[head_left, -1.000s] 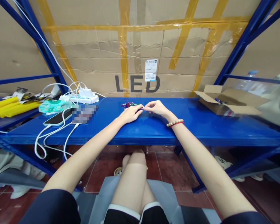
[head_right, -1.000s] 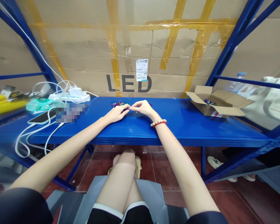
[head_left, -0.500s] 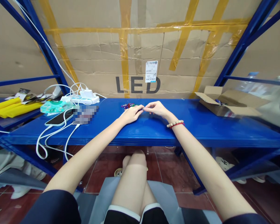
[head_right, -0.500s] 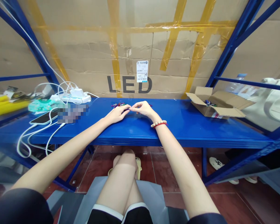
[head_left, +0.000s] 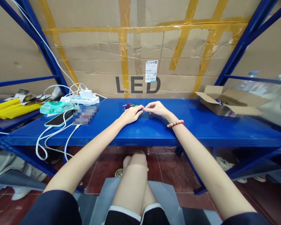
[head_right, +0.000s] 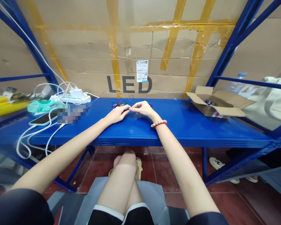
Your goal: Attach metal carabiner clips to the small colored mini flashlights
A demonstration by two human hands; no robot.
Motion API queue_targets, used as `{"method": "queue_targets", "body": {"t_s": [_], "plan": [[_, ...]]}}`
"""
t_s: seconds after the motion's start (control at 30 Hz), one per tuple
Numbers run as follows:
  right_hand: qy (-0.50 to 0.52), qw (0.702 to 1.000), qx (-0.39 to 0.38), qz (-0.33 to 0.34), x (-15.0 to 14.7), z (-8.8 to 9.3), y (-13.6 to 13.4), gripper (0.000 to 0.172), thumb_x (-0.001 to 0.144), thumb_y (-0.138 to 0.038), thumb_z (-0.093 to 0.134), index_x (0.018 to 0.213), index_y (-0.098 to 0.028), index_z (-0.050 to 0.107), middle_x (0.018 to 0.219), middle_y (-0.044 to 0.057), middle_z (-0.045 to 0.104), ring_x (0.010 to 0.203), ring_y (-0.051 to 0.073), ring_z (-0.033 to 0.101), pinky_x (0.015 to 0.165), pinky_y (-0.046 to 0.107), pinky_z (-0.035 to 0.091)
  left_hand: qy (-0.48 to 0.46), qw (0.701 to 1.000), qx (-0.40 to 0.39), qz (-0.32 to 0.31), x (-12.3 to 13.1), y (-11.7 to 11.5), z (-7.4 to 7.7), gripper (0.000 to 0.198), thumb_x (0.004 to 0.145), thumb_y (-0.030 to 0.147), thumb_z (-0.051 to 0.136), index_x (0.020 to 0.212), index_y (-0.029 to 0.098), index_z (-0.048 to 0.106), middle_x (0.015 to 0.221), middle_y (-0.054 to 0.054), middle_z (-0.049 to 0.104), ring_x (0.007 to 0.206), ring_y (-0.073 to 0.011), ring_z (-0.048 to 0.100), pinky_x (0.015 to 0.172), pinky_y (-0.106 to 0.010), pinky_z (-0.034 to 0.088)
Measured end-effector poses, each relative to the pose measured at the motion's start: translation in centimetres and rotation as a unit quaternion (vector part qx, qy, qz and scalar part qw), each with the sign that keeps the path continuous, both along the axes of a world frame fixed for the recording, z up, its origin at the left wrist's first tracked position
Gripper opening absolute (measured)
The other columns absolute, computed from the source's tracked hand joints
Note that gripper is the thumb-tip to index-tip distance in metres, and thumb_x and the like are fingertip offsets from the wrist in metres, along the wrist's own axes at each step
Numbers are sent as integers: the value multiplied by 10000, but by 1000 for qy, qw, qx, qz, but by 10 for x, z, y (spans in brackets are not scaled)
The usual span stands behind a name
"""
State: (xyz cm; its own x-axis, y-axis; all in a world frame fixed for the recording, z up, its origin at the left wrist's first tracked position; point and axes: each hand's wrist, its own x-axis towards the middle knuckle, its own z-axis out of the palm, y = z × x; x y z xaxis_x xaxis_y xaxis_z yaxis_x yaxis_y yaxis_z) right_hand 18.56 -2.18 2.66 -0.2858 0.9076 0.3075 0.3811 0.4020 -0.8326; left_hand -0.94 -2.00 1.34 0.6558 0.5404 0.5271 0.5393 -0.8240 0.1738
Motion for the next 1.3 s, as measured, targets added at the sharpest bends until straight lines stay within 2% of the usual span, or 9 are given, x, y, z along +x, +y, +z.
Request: {"method": "queue_targets", "body": {"t_s": [0.37, 0.63, 0.8, 1.3], "plan": [[-1, 1000, -5, 6, 0, 0, 1, 509, 543, -553, 746, 779, -103, 705, 532, -11, 532, 489, 72, 418, 457, 225, 278, 4, 1000, 3, 11, 1, -1, 0, 244, 946, 292, 353, 1059, 201, 549, 1067, -63, 660, 967, -206, 617, 849, -324, 475], [-10, 1000, -10, -1, 0, 1, -1, 513, 555, -563, 734, 785, -105, 704, 514, -24, 514, 455, 56, 369, 448, 227, 261, 2, 1000, 1, 15, 0, -3, 1, 245, 946, 302, 352, 1049, 207, 553, 1075, -59, 662, 978, -206, 617, 866, -328, 473], [-1, 1000, -7, 8, -1, 1, -1, 506, 537, -555, 746, 763, -104, 700, 523, -17, 524, 482, 69, 406, 465, 230, 284, 5, 1000, 4, 14, 0, -3, 1, 248, 947, 298, 349, 1060, 203, 549, 1072, -63, 661, 981, -206, 614, 856, -326, 476], [-9, 1000, -17, -5, -1, 1, -2, 508, 541, -559, 744, 761, -104, 696, 501, -32, 504, 432, 46, 358, 430, 221, 247, 9, 1000, 6, 20, 0, -2, 0, 250, 946, 297, 356, 1076, 207, 550, 1098, -63, 659, 1000, -210, 617, 874, -337, 478]]}}
